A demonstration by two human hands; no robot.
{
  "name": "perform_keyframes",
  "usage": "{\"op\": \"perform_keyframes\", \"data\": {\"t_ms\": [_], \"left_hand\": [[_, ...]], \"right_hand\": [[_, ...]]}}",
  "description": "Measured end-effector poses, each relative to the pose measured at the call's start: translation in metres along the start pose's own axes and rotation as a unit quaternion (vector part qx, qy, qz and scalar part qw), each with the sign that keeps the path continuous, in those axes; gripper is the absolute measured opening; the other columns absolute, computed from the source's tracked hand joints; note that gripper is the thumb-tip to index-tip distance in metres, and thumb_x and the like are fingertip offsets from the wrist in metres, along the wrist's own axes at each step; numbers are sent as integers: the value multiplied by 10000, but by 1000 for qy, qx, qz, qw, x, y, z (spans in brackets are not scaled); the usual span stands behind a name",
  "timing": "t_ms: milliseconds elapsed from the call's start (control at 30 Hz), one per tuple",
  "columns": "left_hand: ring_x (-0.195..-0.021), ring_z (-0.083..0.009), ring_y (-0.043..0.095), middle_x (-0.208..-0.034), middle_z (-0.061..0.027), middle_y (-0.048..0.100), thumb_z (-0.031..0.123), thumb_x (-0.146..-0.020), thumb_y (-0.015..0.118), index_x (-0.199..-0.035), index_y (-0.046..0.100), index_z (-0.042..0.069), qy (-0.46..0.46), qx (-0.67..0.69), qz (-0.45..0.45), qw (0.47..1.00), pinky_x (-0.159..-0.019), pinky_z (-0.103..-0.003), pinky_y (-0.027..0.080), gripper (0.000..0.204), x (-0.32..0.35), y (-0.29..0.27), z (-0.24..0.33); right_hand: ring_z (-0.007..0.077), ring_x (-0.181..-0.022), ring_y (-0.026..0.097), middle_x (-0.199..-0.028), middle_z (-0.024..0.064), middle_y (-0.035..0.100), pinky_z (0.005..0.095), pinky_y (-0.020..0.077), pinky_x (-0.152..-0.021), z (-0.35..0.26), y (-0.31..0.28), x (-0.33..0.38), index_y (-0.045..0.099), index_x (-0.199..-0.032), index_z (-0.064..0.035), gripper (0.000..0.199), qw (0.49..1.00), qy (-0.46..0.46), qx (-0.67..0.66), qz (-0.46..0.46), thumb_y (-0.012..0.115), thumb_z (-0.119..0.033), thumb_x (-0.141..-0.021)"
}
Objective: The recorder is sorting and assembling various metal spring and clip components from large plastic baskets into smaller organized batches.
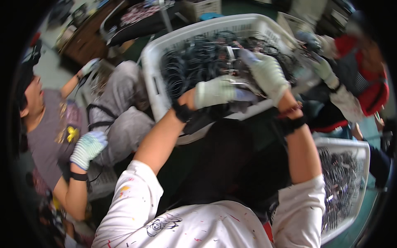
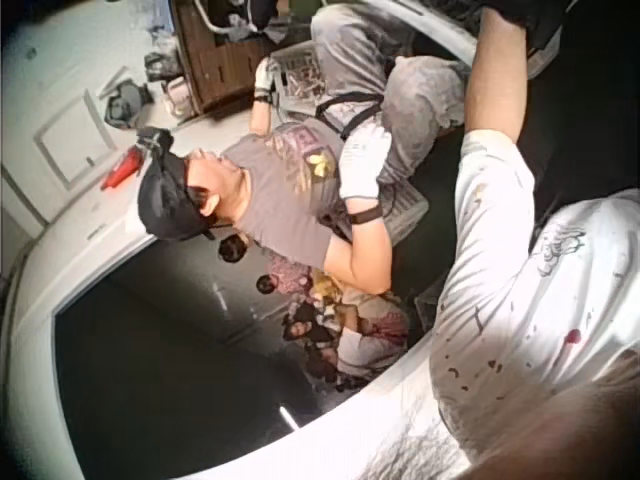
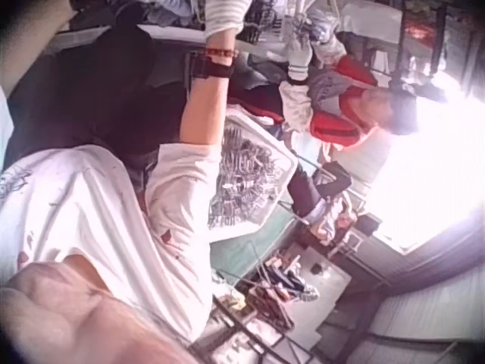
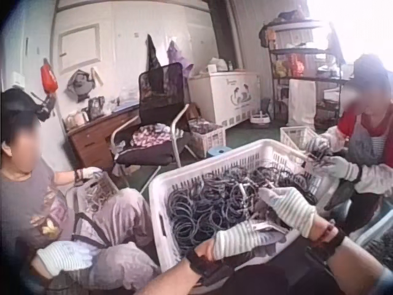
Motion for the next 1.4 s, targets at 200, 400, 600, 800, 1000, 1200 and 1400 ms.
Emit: {"op": "perform_keyframes", "data": {"t_ms": [200, 400, 600, 800, 1000, 1200, 1400], "left_hand": [[-713, -111, 673, -824, -37, 714, 246, -1018, 636, -1154, 726, 54, -163, 52, 262, 950, -645, -257, 538, 252, -27, -25, -48], [-689, -91, 663, -825, -14, 728, 258, -982, 687, -1086, 760, 100, -237, -10, 419, 876, -599, -244, 512, 203, -3, -46, -59], [-645, -90, 654, -799, -38, 723, 278, -987, 688, -1097, 739, 58, -247, -62, 412, 875, -570, -256, 516, 252, -2, -47, -73], [-603, -128, 629, -734, -48, 676, 294, -1029, 574, -1121, 701, 23, -243, -181, 170, 938, -558, -285, 494, 314, -37, -11, -53], [-525, -132, 584, -685, -50, 670, 212, -996, 641, -1059, 748, 46, -215, -121, 246, 937, -519, -301, 446, 208, -48, -8, -24], [-870, -298, 718, -1008, -99, 746, 29, -816, 656, -1011, 767, 75, 28, -515, 98, 851, -780, -360, 575, 229, -67, 13, 36], [-853, -279, 722, -942, -97, 750, 45, -867, 709, -943, 761, 44, -97, -306, 169, 932, -757, -361, 567, 92, -60, 0, 54]], "right_hand": [[134, -796, 688, -1009, 44, 745, 284, 551, -721, 39, -59, 4, 699, -1214, -52, 386, 975, 105, -185, -58, 598, -378, -1033], [179, -905, 717, -1100, 72, 750, 327, 587, -784, 51, -37, 13, 681, -1268, -64, 334, 960, 76, -236, -129, 551, -265, -1036], [166, -813, 718, -939, 80, 759, 326, 565, -730, 53, -32, 9, 725, -1128, -37, 317, 983, 114, -121, -80, 622, -312, -1010], [295, -648, 663, -765, 166, 703, 391, 523, -659, 39, -42, 2, 734, -996, -17, 349, 998, -4, 41, 50, 611, -344, -1003], [224, -626, 659, -713, 129, 694, 377, 514, -634, 45, -48, 10, 730, -923, -4, 434, 997, 76, 2, 18, 565, -392, -1028], [92, -571, 588, -682, 8, 649, 291, 499, -565, 40, -39, 15, 696, -787, -33, 492, 960, 136, -245, -10, 570, -436, -1038], [90, -541, 561, -635, -12, 619, 251, 441, -531, 25, -39, 23, 699, -756, -84, 430, 937, 149, -315, -36, 604, -418, -1010]]}}
Point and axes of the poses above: each hand's wrist, its own x-axis away from the middle knuckle, its own y-axis out of the palm, z = x × y, the point moved 9 cm from there along -x, towards the middle knuckle
